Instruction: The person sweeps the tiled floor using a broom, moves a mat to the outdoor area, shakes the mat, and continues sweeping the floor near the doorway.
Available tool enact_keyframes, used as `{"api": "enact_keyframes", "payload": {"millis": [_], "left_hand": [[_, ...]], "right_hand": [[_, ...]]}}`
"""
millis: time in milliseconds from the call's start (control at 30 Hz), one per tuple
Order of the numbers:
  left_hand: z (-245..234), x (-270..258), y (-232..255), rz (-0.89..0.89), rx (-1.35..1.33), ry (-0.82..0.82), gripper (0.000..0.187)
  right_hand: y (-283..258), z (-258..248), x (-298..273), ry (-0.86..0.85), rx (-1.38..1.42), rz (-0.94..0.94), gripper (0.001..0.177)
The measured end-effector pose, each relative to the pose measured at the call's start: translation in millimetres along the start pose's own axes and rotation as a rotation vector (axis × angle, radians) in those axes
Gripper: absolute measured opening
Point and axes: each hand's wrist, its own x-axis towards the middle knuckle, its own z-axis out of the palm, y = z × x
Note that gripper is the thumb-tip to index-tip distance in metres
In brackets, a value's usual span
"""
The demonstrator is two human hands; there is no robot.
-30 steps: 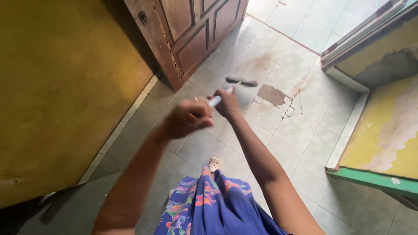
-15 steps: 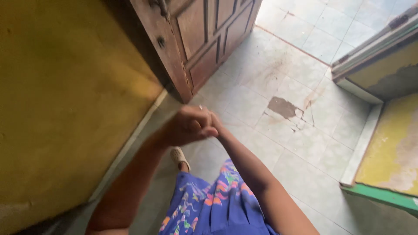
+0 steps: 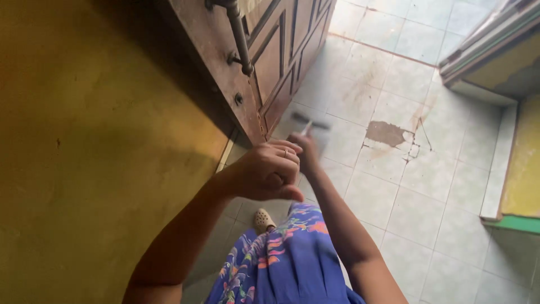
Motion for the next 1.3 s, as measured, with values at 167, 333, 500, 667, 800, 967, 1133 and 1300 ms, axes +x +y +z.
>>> {"api": "enact_keyframes", "payload": {"millis": [167, 333, 500, 667, 800, 967, 1133, 1300], "left_hand": [[-35, 26, 41, 0.067, -0.302, 0.043, 0.047], [-5, 9, -7, -0.043, -0.341, 0.126, 0.032], [17, -14, -26, -0.090, -0.038, 0.507, 0.025], [-47, -46, 30, -0.030, -0.342, 0.871, 0.024], [-109, -47, 35, -0.104, -0.284, 0.943, 0.029], [-166, -33, -4, -0.229, -0.198, 0.916, 0.047], [-206, -8, -69, -0.376, -0.263, 0.784, 0.075], [-214, -2, -91, -0.360, -0.266, 0.692, 0.080]], "right_hand": [[-61, 35, -29, -0.117, 0.383, -0.315, 0.022], [12, 52, -1, 0.045, 0.117, -0.217, 0.023], [8, 45, 13, 0.036, -0.087, -0.209, 0.027], [-95, 73, 15, -0.115, 0.373, -0.221, 0.035], [-150, 103, 36, -0.324, 0.333, -0.160, 0.042], [-194, 146, 87, -0.273, 0.310, 0.040, 0.070], [-185, 167, 133, 0.005, 0.128, 0.080, 0.088], [-168, 173, 139, 0.095, 0.035, 0.255, 0.082]]}}
